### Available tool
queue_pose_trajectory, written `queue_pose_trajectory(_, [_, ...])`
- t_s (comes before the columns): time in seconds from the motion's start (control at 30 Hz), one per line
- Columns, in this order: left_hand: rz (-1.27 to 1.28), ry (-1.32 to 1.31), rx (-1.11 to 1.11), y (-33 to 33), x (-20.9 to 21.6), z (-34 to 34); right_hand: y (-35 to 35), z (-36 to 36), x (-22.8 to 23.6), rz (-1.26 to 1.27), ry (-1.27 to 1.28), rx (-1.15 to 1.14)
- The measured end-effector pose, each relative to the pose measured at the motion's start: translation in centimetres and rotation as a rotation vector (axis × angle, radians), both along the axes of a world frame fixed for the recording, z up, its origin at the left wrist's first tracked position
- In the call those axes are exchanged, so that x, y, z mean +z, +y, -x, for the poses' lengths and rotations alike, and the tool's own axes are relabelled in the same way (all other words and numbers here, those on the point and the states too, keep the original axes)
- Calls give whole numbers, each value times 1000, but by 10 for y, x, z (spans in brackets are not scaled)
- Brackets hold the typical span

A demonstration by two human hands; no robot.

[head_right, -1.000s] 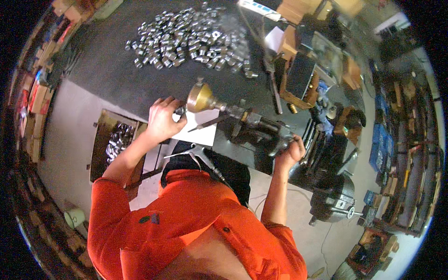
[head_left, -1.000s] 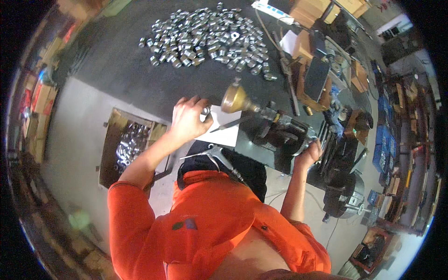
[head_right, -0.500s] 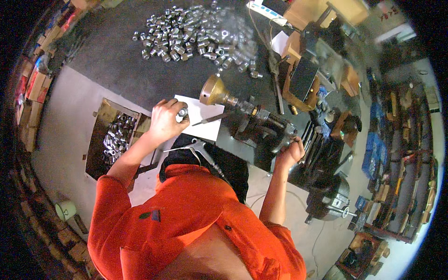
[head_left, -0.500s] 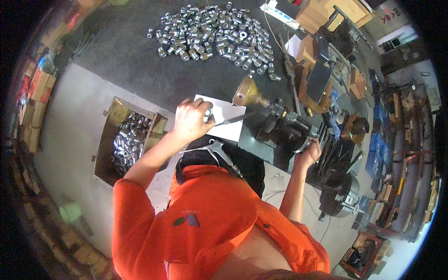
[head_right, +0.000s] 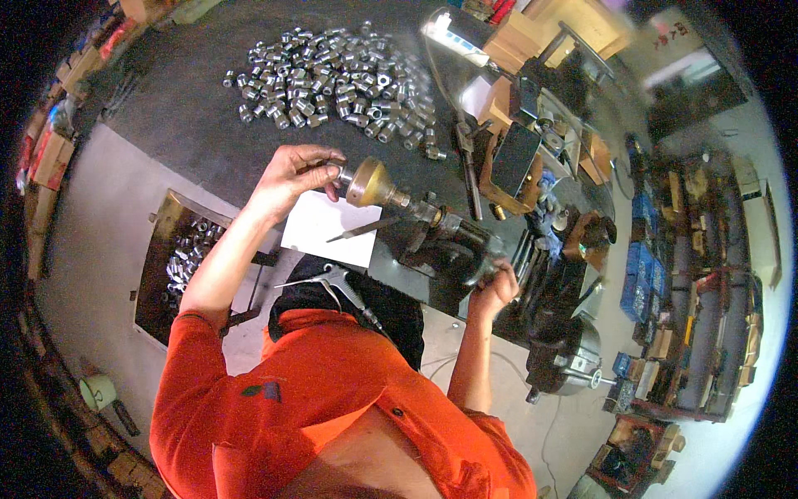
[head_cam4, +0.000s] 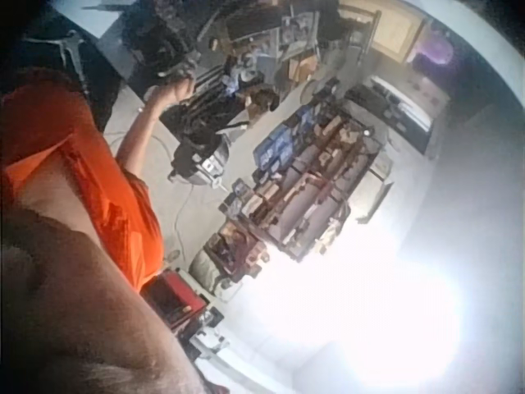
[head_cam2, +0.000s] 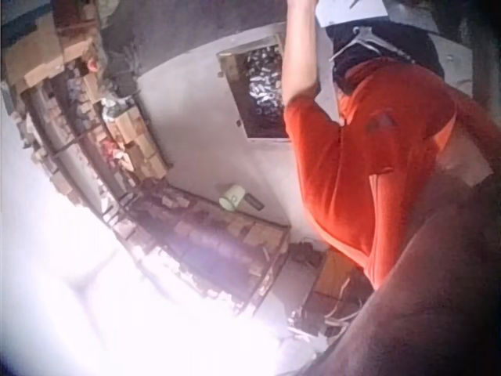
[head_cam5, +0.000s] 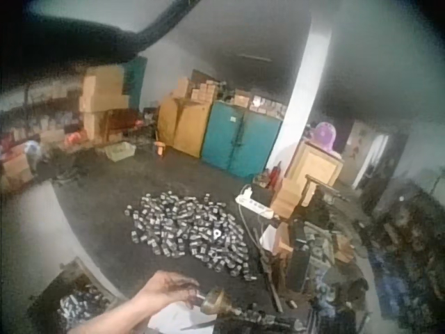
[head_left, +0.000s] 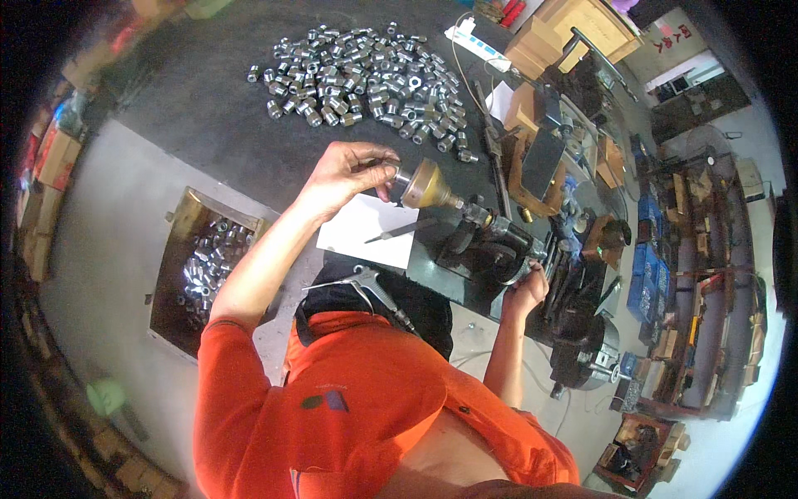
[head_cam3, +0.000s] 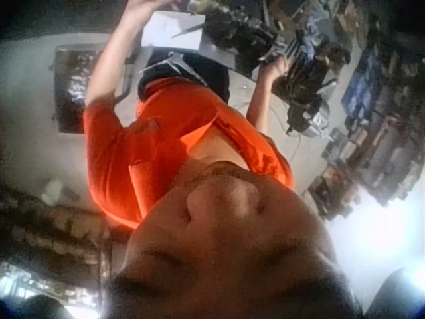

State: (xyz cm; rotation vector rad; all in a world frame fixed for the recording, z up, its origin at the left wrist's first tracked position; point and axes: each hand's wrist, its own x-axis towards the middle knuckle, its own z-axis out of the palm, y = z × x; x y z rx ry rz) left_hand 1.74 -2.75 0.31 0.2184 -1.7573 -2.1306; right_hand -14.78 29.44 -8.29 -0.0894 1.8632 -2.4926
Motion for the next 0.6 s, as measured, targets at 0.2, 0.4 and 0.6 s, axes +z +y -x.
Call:
queue_pose_trajectory(0.2, [-25,7,-59,-5,3,2,5,-17,15,52,-77,2])
queue_pose_trajectory(0.4, [0,-9,-57,-3,8,0,20,-32,50,89,14,113])
queue_pose_trajectory(0.6, [29,58,-48,2,1,1,-1,9,100,165,71,183])
